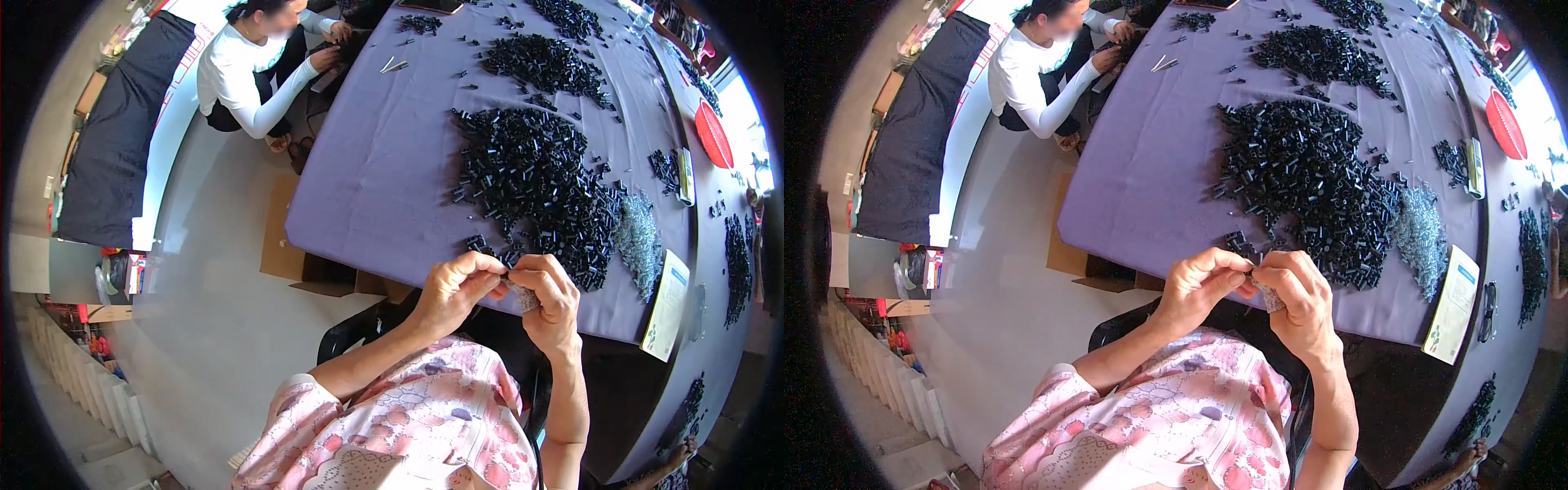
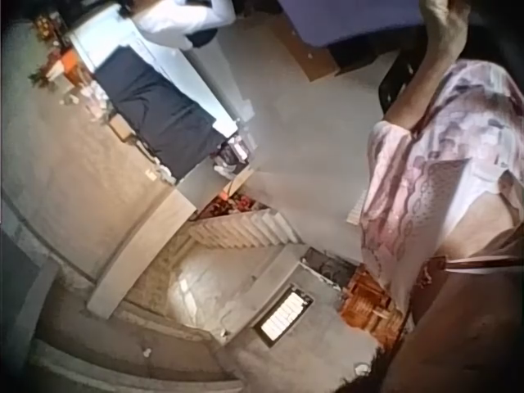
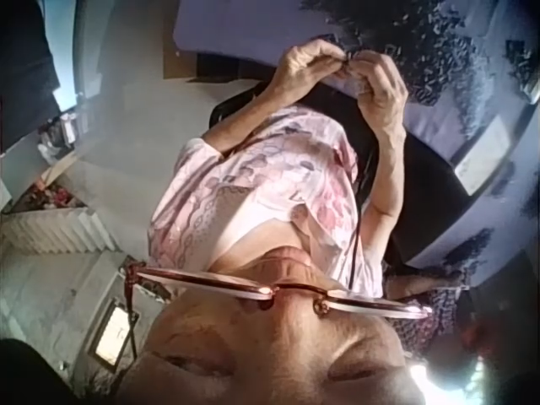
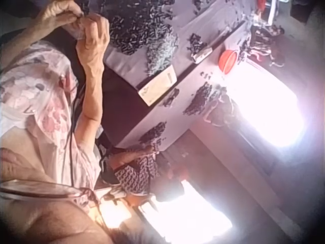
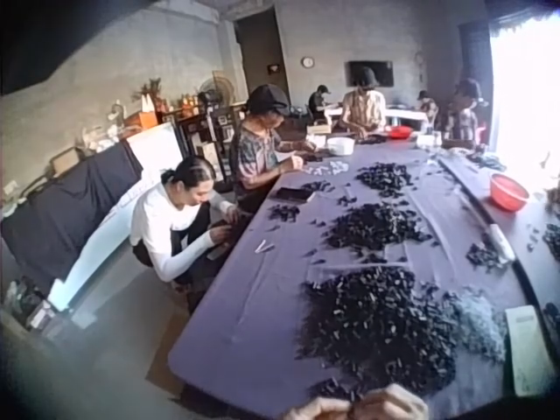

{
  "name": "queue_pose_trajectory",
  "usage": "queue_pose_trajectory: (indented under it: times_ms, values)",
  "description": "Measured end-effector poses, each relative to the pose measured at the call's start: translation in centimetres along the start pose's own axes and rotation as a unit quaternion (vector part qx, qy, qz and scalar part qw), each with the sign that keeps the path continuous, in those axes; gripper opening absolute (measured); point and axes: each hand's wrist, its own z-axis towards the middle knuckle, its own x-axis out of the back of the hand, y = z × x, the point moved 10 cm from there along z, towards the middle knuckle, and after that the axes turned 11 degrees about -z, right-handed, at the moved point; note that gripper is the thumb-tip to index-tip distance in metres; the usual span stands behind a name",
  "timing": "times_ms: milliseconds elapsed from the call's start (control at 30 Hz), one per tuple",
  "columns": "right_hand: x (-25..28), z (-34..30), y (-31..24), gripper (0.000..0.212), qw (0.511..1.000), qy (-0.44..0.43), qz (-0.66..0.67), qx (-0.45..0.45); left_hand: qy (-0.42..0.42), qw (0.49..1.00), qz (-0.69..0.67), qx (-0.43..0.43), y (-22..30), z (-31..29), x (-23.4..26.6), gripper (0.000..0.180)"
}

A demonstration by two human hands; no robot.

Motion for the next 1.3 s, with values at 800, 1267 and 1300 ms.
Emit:
queue_pose_trajectory:
  times_ms: [800, 1267, 1300]
  values:
    - [-2.6, -2.9, 5.0, 0.035, 0.956, 0.042, 0.242, -0.161, 0.039, 0.997, -0.05, 0.041, -0.5, 0.0, 1.0, 0.01]
    - [-2.8, -2.8, 2.6, 0.057, 0.986, 0.08, 0.091, -0.113, 0.133, 0.951, -0.263, 0.09, -5.3, -0.5, 1.7, 0.015]
    - [-2.7, -2.9, 2.5, 0.058, 0.989, 0.097, 0.06, -0.099, 0.131, 0.949, -0.271, 0.092, -5.4, -0.5, 1.3, 0.016]
